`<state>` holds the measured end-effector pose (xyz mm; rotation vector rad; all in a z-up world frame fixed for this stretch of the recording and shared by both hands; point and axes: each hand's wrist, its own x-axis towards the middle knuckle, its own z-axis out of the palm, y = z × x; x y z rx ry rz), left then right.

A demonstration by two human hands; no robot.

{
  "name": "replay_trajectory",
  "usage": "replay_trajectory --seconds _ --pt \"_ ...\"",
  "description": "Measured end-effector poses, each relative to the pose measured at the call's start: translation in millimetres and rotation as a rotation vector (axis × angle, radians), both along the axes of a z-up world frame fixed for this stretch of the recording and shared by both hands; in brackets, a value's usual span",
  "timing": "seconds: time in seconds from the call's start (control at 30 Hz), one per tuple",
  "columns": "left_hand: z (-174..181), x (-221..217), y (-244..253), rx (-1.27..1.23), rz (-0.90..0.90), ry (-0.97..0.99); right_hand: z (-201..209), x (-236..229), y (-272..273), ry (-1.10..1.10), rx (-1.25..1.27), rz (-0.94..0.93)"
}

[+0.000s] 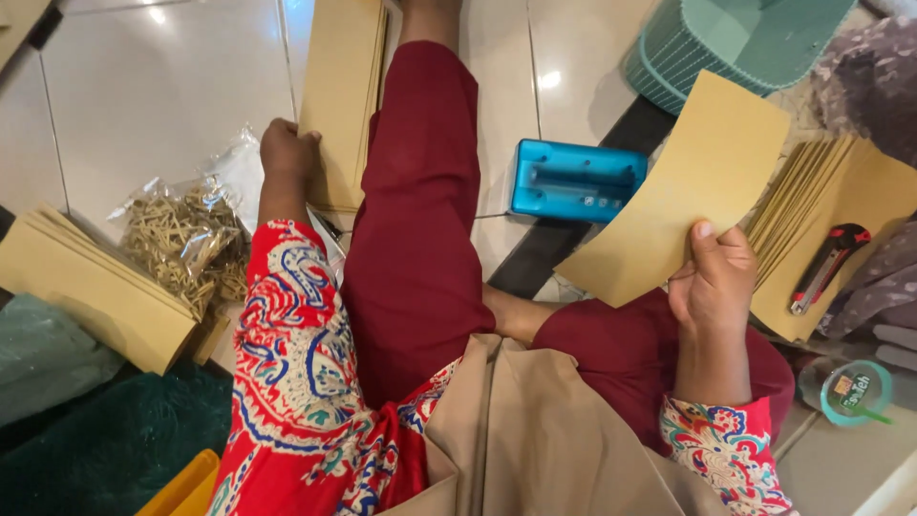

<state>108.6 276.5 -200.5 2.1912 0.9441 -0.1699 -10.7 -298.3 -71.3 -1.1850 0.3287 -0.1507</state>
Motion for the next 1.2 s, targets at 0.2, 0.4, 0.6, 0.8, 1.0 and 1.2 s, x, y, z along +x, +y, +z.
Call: replay_trajectory --seconds 0.2,0.4,0.6,0.8,1.0,1.2 --pt "-10 4 9 0.034 0.079 -0.053 3 -4 1 -0.004 0.004 0.029" --pt "-19 4 18 0.134 0.037 -0.093 5 -4 3 0.004 0.04 0.032" --pt "-25 5 31 0.192 -0.067 -0.166 -23 0 -6 -0.047 -0.077 -0.018" --pt "8 12 31 0.311 -0.114 -0.478 0 4 14 -0.2 -0.191 0.027" --pt "169 -49 -92 -0.271 -0.151 -0.889 -12 -2 5 -0.246 -0.476 -0.019" --pt "173 -96 -181 -0.633 -0.236 -0.753 32 -25 53 -0.218 -0.529 0.197"
